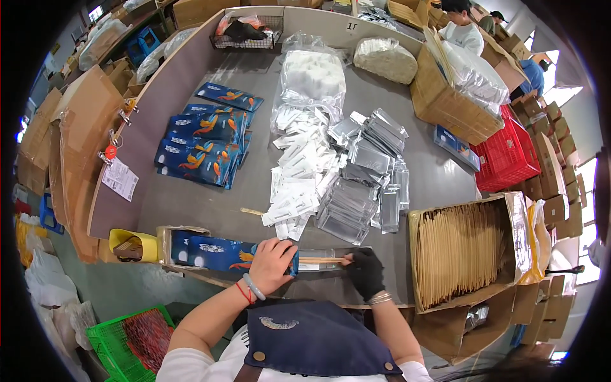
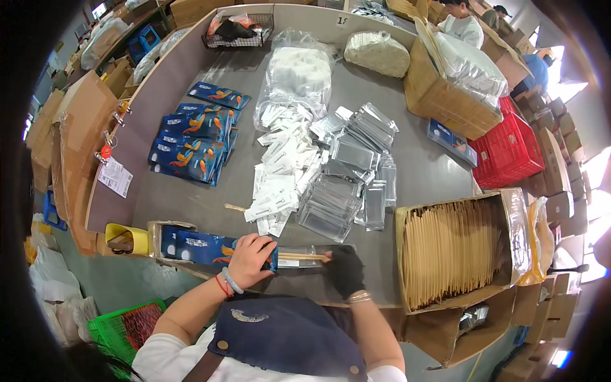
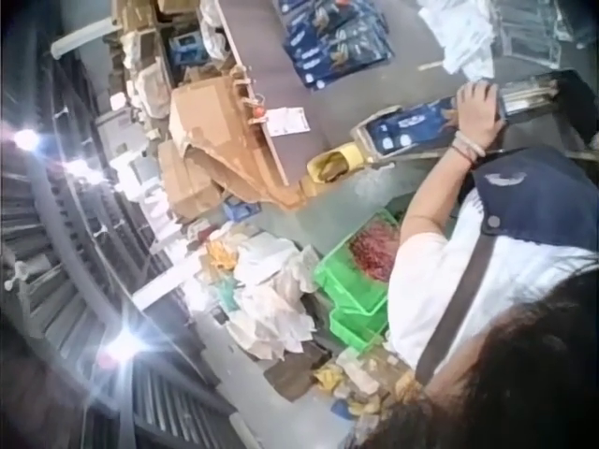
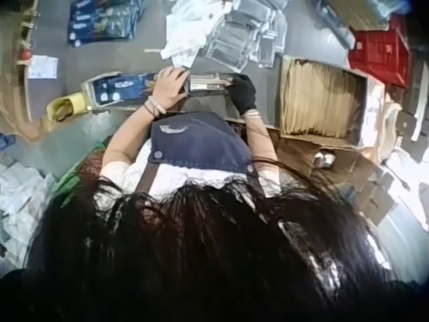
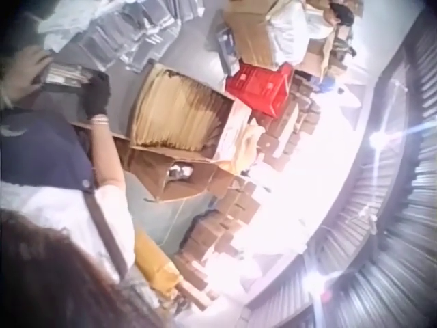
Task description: Packaging small items into silver foil pouches and organizing them in boxes.
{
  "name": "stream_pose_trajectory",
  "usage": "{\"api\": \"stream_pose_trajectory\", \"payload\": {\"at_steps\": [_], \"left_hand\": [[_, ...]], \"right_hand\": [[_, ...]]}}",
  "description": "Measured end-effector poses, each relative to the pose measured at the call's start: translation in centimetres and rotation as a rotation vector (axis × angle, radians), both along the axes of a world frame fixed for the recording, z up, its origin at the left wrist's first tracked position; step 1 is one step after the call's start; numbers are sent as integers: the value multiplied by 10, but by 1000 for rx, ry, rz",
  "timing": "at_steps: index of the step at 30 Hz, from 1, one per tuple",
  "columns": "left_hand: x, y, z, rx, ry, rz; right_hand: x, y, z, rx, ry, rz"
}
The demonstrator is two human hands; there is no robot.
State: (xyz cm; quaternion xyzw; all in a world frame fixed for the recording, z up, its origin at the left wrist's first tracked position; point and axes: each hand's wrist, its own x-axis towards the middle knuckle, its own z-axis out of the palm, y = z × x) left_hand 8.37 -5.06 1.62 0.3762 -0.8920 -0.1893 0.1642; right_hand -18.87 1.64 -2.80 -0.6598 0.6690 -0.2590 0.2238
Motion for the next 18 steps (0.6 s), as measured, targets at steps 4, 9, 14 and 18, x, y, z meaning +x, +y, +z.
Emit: {"api": "stream_pose_trajectory", "payload": {"at_steps": [4,9,14,18], "left_hand": [[-10,-2,-7,8,29,-16],[-8,-6,-10,-124,-142,-159],[-4,-33,42,98,-339,-300],[52,-85,41,-165,-196,-81]], "right_hand": [[85,-11,13,76,-577,47],[52,-19,45,-178,170,135],[37,-12,54,-42,311,252],[23,-5,60,96,228,0]]}}
